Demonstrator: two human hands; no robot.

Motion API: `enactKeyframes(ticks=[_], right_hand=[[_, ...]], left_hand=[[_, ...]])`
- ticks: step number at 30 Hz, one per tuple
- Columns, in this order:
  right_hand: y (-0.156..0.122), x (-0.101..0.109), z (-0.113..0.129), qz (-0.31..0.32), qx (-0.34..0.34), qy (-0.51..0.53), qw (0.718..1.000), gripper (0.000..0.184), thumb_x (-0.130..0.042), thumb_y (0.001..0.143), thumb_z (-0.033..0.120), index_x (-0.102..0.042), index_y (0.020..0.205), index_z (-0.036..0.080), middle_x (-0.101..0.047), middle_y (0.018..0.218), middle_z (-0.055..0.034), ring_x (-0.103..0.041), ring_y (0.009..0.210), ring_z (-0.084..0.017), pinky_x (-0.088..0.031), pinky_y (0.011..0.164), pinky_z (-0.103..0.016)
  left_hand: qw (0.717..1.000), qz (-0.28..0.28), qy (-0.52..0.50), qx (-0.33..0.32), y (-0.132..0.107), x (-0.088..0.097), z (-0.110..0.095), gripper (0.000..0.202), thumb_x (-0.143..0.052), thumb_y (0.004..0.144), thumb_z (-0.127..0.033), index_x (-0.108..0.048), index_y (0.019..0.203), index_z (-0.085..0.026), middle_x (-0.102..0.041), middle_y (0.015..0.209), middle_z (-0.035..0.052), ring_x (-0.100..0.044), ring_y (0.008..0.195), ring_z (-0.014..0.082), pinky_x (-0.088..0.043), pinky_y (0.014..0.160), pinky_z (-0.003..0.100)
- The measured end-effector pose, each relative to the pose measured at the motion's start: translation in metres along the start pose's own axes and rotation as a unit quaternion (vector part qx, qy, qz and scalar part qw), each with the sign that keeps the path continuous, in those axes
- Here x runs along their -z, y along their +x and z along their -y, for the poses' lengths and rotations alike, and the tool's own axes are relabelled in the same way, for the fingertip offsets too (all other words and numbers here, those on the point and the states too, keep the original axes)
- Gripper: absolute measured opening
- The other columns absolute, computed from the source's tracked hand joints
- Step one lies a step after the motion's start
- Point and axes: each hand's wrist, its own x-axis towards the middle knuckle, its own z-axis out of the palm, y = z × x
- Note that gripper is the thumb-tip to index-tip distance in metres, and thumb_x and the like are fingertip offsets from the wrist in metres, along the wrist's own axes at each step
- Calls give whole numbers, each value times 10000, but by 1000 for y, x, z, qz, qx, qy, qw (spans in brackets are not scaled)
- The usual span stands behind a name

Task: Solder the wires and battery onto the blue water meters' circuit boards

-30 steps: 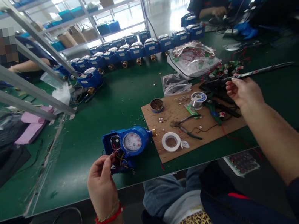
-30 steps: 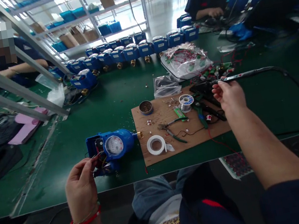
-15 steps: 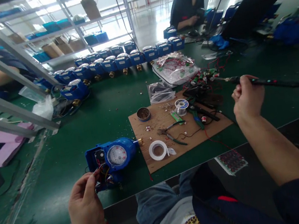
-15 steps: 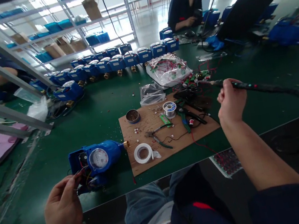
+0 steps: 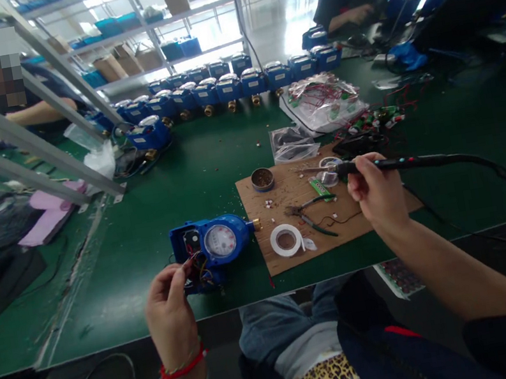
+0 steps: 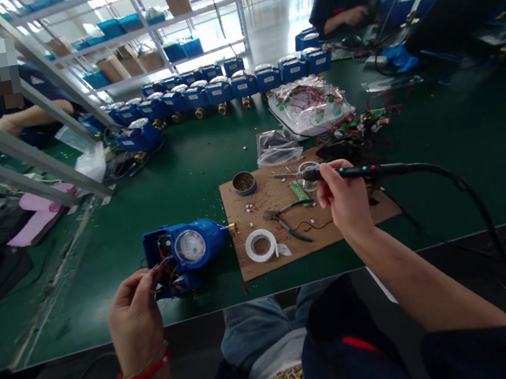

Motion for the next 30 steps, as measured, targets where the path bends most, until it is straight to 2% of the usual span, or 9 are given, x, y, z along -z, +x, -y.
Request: enactKeyframes(ticks=[4,9,15,21,25,30], right_hand=[[-10,-22,-19,94,3,-120,988,280,-648,814,457,-514,876,220,-563,563,63,-491,396,-87,-362,363,-196],[-17,-39,-35,185,54,-229,954,239,-633,834,428,-511,910,237,-564,602,64,-526,431,-114,-425,426,-248],[-18,-46,-46,208,125,-322,915,195,-603,858,395,-523,942,238,-571,651,46,-543,506,-140,-458,547,-297],[-18,-47,-46,206,157,-379,888,206,-604,859,398,-539,944,222,-577,646,29,-573,587,-160,-453,604,-300],[-19,-47,-44,205,154,-380,889,210,-600,864,408,-535,934,221,-588,657,22,-581,584,-156,-465,612,-303],[-24,-49,-36,196,100,-289,932,219,-612,857,417,-521,942,236,-586,634,41,-548,463,-131,-458,483,-282]], left_hand=[[999,-3,-29,28,0,0,1,237,-639,781,-390,-619,842,-161,-638,889,32,-613,849,175,-496,821,310],[999,-2,-46,27,0,0,3,216,-638,787,-369,-617,835,-160,-634,904,40,-614,861,176,-494,845,317],[997,5,-76,33,0,0,5,193,-643,800,-348,-611,831,-160,-631,924,42,-619,882,175,-489,862,312],[994,5,-106,38,-1,0,7,164,-673,801,-314,-629,823,-158,-630,918,35,-623,882,166,-477,859,290],[992,14,-118,35,0,1,7,144,-666,811,-299,-630,823,-160,-627,914,29,-627,889,164,-477,848,278],[992,19,-123,31,-1,1,7,127,-664,816,-290,-638,834,-166,-628,923,30,-625,892,158,-481,839,267]])
